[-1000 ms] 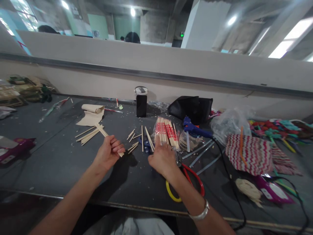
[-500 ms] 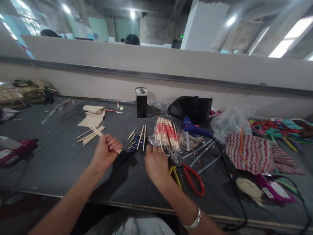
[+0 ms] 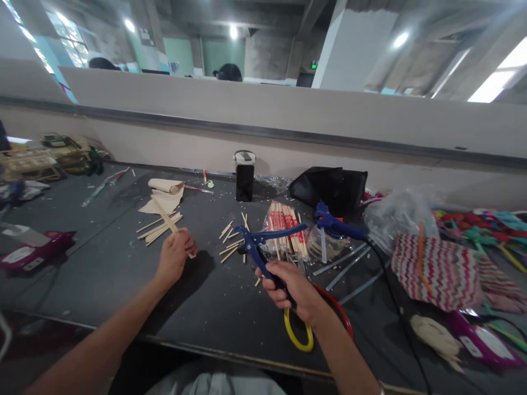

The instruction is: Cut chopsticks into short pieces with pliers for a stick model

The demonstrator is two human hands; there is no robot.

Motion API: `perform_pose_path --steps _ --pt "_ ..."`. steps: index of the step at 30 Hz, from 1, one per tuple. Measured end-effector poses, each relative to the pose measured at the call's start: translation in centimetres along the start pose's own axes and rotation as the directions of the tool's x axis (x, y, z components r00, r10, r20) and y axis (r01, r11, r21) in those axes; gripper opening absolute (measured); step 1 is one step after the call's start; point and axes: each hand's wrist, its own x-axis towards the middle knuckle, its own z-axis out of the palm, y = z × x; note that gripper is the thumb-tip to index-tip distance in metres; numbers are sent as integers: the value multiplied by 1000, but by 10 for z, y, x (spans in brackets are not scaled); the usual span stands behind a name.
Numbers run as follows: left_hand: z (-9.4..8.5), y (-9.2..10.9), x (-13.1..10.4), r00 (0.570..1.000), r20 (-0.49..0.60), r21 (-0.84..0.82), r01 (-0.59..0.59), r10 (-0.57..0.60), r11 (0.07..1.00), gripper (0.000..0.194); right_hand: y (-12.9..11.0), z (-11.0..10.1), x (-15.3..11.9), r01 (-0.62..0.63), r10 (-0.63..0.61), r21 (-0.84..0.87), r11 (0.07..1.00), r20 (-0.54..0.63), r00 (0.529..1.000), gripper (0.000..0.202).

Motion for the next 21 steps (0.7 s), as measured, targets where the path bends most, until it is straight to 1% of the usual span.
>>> perform_pose_path --steps 1,2,4,6,8,9,10,12,14,16,17,18,19,21 --pt "0 -3 -1 1000 9 20 1 -1 1000 36 2 3 -4 9 -9 47 999 11 1000 28" --pt "0 -6 -1 1000 16 35 0 -1 999 35 5 6 -7 35 -35 59 998 3 999 30" --pt "1 -10 -3 1000 20 47 -8 7 999 33 10 10 -13 136 -136 8 991 -60 989 33" --pt "0 -12 -5 1000 22 53 -14 13 999 33 15 11 -16 266 -283 -132 955 -134 950 36" --pt "0 -13 -6 1000 11 77 -27 26 997 33 17 7 -19 356 -431 -365 861 -148 890 37" --pt "-1 -13 -6 999 5 102 -34 34 994 33 17 4 -20 373 -492 -498 783 -130 861 35" --pt "-2 -14 -6 999 -1 131 -39 39 991 33 17 1 -20 374 -541 -625 685 -93 836 34" --pt "-3 -14 -5 999 -14 183 -38 41 982 34 18 -3 -19 355 -594 -821 447 24 804 31" --pt "-3 -15 -5 999 -23 206 -39 44 978 34 20 -3 -15 334 -587 -922 196 163 793 30" --pt "-3 -17 -5 998 -30 206 -51 58 977 35 24 1 -8 313 -525 -949 -22 278 804 29" --pt "-4 -18 -5 997 -26 211 -61 68 976 35 26 4 -4 295 -494 -950 -103 306 814 29" --pt "-4 -18 -5 997 -17 223 -74 79 972 36 28 8 -1 264 -477 -951 -159 308 823 29" --pt "-4 -19 -5 996 -4 240 -88 92 967 38 30 12 1 219 -477 -957 -192 286 831 32" --pt "-5 -19 -6 993 20 285 -120 120 951 40 34 23 1 110 -515 -974 -198 199 834 46"
